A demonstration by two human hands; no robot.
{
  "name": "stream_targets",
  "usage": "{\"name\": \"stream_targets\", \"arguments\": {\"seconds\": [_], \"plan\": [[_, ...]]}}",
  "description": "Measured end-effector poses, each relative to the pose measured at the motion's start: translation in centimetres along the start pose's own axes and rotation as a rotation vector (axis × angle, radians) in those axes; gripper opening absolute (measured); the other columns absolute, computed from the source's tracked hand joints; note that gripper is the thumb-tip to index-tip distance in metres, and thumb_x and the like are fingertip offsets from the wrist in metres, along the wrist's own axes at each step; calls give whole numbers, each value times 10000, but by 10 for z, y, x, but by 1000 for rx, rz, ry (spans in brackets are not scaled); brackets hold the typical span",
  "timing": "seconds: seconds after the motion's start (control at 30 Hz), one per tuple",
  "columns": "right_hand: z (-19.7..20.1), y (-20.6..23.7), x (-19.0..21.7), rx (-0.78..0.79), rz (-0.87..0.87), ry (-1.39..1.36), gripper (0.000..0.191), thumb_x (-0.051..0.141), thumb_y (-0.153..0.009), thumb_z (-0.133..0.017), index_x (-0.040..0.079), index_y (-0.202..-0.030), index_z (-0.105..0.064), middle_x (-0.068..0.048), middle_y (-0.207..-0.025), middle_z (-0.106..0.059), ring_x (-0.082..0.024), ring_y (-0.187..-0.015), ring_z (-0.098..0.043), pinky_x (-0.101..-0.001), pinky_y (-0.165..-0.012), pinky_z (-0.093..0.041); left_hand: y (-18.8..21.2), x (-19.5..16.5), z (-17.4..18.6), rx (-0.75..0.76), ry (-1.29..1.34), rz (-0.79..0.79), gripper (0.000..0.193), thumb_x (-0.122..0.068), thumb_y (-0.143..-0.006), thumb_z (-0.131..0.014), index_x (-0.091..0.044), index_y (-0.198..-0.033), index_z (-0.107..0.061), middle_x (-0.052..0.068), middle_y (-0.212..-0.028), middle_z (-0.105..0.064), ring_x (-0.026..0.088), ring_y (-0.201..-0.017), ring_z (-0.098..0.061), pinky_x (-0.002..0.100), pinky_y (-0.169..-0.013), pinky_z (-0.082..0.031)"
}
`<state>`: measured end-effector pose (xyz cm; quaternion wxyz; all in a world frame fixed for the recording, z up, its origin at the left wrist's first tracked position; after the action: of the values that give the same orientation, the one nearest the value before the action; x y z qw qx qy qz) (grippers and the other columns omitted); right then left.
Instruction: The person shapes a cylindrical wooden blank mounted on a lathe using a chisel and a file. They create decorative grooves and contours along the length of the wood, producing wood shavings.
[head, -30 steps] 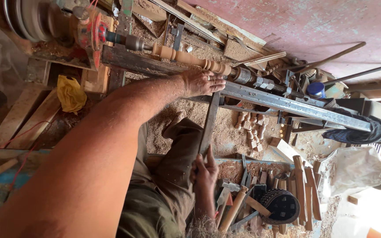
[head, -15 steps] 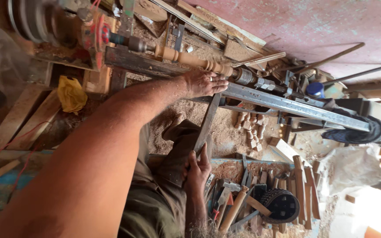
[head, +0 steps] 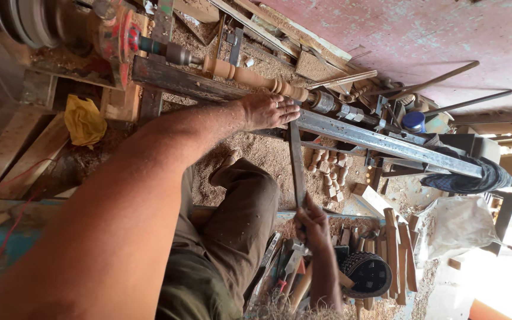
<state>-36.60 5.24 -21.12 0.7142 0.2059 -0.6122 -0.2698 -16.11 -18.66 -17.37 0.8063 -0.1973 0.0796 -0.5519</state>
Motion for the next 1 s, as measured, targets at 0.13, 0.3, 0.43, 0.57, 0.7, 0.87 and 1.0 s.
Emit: {"name": "stream_targets", "arguments": {"seconds": [0.13, 0.3, 0.43, 0.57, 0.7, 0.87, 1.0], "plan": [[0, 3, -7, -33, -31, -41, 631, 79, -987, -566, 193, -1582, -392, 10, -597, -558, -53, -391, -433, -226, -312, -371, 3, -2, -4, 124, -359, -46, 690, -95, -925, -640, -222, -1563, -410, -6, -1522, -521, 141, -1360, -542, 324, -1190, -400], [-36, 20, -15, -116, 28, -133, 633, 81, -970, -586, 160, -1576, -421, -16, -597, -594, -59, -364, -418, -235, -285, -355, -4, -4, -7, 113, -234, -39, 657, -45, -935, -610, -217, -1544, -429, -23, -1553, -500, 126, -1344, -547, 316, -1173, -412], [-69, 31, -13, -194, -4, -241, 652, 75, -961, -599, 189, -1574, -409, -24, -604, -606, -59, -365, -419, -228, -289, -328, -7, -4, -11, 95, -216, -23, 665, 9, -935, -599, -220, -1539, -437, -30, -1557, -496, 107, -1340, -548, 320, -1176, -409], [-111, 39, -8, -249, 13, -338, 671, 82, -964, -612, 216, -1588, -402, -20, -603, -580, -63, -382, -438, -235, -309, -346, -9, -3, -11, 82, -181, -13, 655, 28, -943, -584, -223, -1532, -443, -33, -1556, -496, 109, -1344, -552, 327, -1184, -413], [-158, 37, -11, -336, -11, -473, 679, 86, -961, -621, 233, -1589, -407, -12, -600, -553, -72, -375, -436, -236, -316, -342, -9, -1, -8, 36, -130, 5, 644, 40, -932, -583, -196, -1521, -475, -8, -1550, -516, 132, -1337, -564, 315, -1157, -420], [-168, 32, -7, -312, 47, -468, 676, 85, -963, -613, 241, -1579, -383, -14, -594, -557, -76, -366, -444, -245, -303, -351, -8, -3, -5, -27, -161, -28, 605, 2, -932, -621, -208, -1489, -512, -14, -1528, -545, 109, -1343, -573, 287, -1166, -439], [-128, 30, -8, -241, 45, -375, 655, 75, -964, -611, 216, -1573, -412, -26, -595, -594, -75, -365, -445, -246, -297, -358, -7, 1, -7, -49, -145, -21, 612, 13, -917, -639, -225, -1469, -529, -23, -1502, -572, 96, -1311, -598, 271, -1134, -460]]}}
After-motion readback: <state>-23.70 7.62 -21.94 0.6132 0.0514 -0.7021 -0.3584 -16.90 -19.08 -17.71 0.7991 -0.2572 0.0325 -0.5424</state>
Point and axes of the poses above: each hand's wrist, its own y-axis away from the middle knuckle, its own z-axis out of the back of the hand, x = y × z, the point moved 8 cm from there along -y, towards the middle knuckle
